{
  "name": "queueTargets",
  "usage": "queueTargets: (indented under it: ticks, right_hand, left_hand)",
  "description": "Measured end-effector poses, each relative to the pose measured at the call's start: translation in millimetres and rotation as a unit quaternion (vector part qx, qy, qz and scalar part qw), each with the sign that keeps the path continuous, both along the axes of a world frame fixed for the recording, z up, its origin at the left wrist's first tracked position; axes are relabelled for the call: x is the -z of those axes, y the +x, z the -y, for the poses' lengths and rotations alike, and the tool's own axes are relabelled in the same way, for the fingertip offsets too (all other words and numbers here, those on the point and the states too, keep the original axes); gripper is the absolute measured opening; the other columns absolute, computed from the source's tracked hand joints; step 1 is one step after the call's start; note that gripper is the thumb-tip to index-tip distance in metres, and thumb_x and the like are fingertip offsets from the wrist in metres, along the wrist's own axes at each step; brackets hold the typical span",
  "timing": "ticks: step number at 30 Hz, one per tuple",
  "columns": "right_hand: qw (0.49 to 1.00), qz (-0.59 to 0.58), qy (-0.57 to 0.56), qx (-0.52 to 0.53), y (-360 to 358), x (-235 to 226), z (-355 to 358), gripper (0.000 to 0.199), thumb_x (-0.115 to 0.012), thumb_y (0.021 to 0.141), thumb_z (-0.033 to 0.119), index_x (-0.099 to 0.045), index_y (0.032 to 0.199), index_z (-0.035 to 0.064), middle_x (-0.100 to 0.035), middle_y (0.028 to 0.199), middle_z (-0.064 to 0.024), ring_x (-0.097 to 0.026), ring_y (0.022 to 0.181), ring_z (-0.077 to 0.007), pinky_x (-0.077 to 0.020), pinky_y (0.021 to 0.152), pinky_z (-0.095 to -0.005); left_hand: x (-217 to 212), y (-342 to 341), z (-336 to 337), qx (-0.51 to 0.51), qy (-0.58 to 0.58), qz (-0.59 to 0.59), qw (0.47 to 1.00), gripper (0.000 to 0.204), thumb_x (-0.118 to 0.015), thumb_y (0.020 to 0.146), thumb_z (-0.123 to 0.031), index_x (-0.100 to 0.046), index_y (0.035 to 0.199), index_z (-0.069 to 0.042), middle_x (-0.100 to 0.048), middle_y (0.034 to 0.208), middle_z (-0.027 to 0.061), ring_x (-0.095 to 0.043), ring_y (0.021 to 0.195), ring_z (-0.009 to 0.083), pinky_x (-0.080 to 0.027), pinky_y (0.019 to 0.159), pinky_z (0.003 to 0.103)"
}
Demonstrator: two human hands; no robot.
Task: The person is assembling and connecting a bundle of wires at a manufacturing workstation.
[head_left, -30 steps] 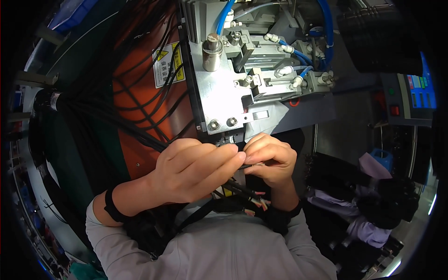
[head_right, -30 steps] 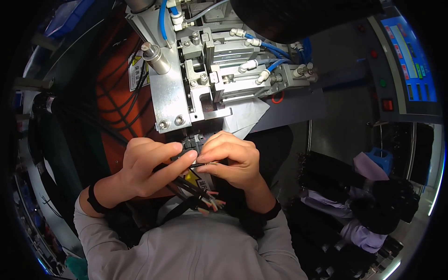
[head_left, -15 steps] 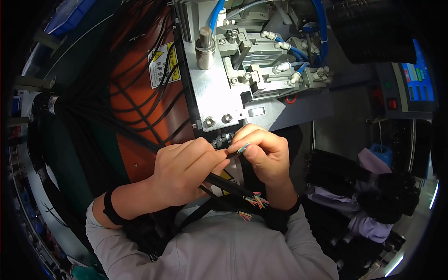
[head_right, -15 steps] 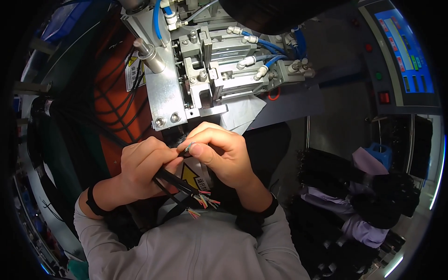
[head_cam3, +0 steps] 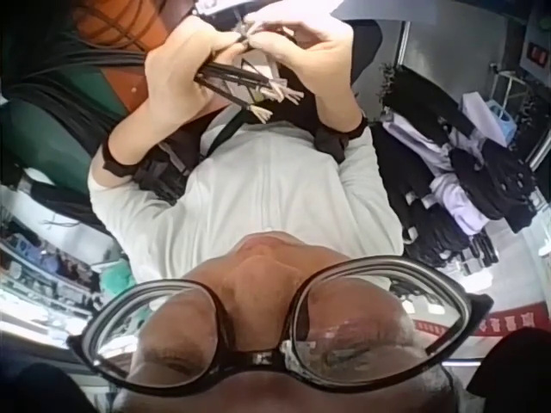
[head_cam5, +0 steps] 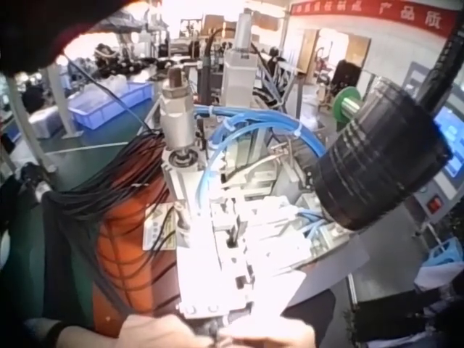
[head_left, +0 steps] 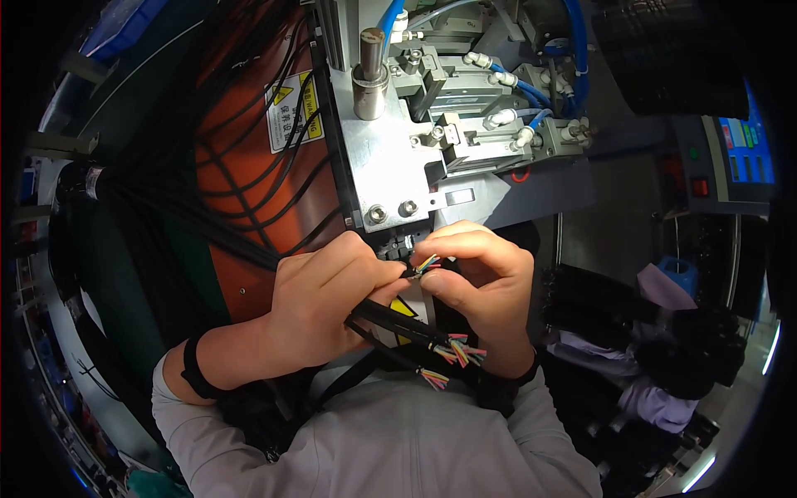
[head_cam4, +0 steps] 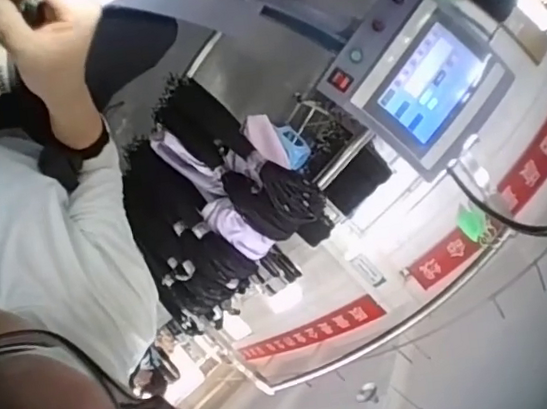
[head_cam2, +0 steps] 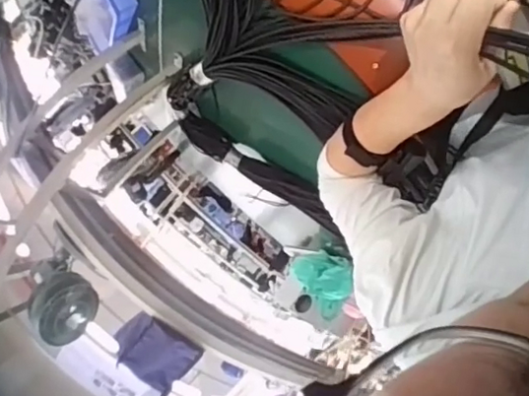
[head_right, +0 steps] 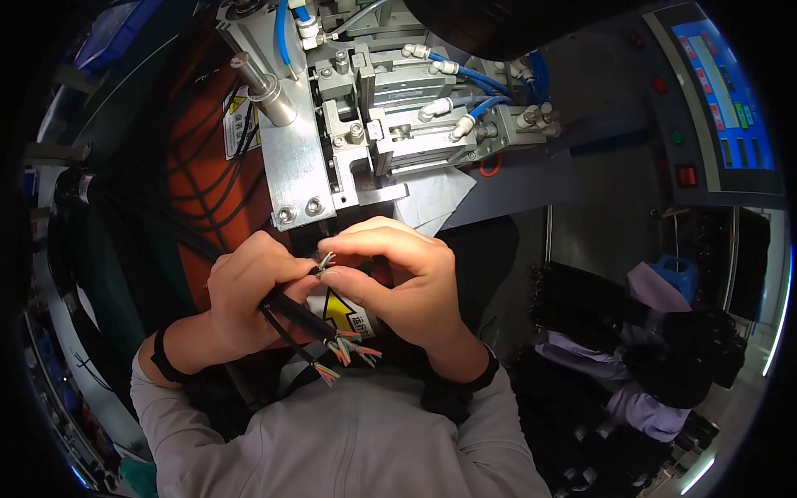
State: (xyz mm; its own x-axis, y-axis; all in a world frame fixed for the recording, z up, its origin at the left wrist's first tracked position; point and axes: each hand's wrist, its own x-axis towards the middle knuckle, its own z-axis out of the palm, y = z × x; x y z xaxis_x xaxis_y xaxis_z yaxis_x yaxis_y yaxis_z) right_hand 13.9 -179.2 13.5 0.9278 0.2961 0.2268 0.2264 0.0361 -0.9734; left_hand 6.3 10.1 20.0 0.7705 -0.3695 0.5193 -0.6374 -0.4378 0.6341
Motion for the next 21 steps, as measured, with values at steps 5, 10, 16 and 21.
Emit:
queueTargets:
  ticks: [5,10,16,21]
  right_hand:
    - [0.999,0.009,0.028,0.035,-2.0,2.3,-0.6,0.016,-0.075,0.073,-0.002,-0.07,0.088,-0.0014,-0.068,0.085,-0.0106,-0.065,0.074,-0.0177,-0.0508,0.065,-0.0259]
    - [0.958,0.242,-0.114,0.102,-0.6,-0.2,-9.7,0.018,-0.077,0.071,0.001,-0.068,0.087,0.0022,-0.067,0.085,-0.0096,-0.064,0.074,-0.0214,-0.0506,0.067,-0.0299]
    - [0.907,0.369,-0.129,0.155,-1.6,11.9,-18.5,0.019,-0.077,0.072,0.006,-0.067,0.088,0.0036,-0.066,0.084,-0.0067,-0.063,0.076,-0.0215,-0.0501,0.068,-0.0313]
    - [0.896,0.391,-0.14,0.159,-2.5,8.0,-19.2,0.017,-0.075,0.075,0.006,-0.067,0.089,0.0021,-0.066,0.085,-0.0069,-0.063,0.077,-0.0208,-0.05,0.069,-0.031]
  left_hand:
    - [3.0,-1.1,2.0,-0.008,-0.013,0.014,1.0,0.015,-0.072,0.074,-0.005,-0.063,0.085,-0.003,-0.051,0.067,0.0035,-0.052,0.051,0.0165,-0.039,0.042,0.028]
    - [1.6,-1.7,0.4,-0.011,-0.017,0.011,1.0,0.013,-0.07,0.072,-0.004,-0.061,0.081,-0.003,-0.049,0.064,0.0039,-0.05,0.049,0.0166,-0.038,0.041,0.029]
    - [1.6,-2.6,-1.4,-0.01,-0.038,0.0,0.999,0.01,-0.068,0.072,-0.002,-0.059,0.077,-0.003,-0.048,0.063,0.0042,-0.048,0.048,0.0167,-0.037,0.04,0.029]
    - [3.2,-2.8,-1.3,-0.017,-0.052,0.009,0.998,0.009,-0.068,0.073,-0.003,-0.059,0.076,-0.004,-0.049,0.063,0.0045,-0.047,0.048,0.0172,-0.036,0.04,0.029]
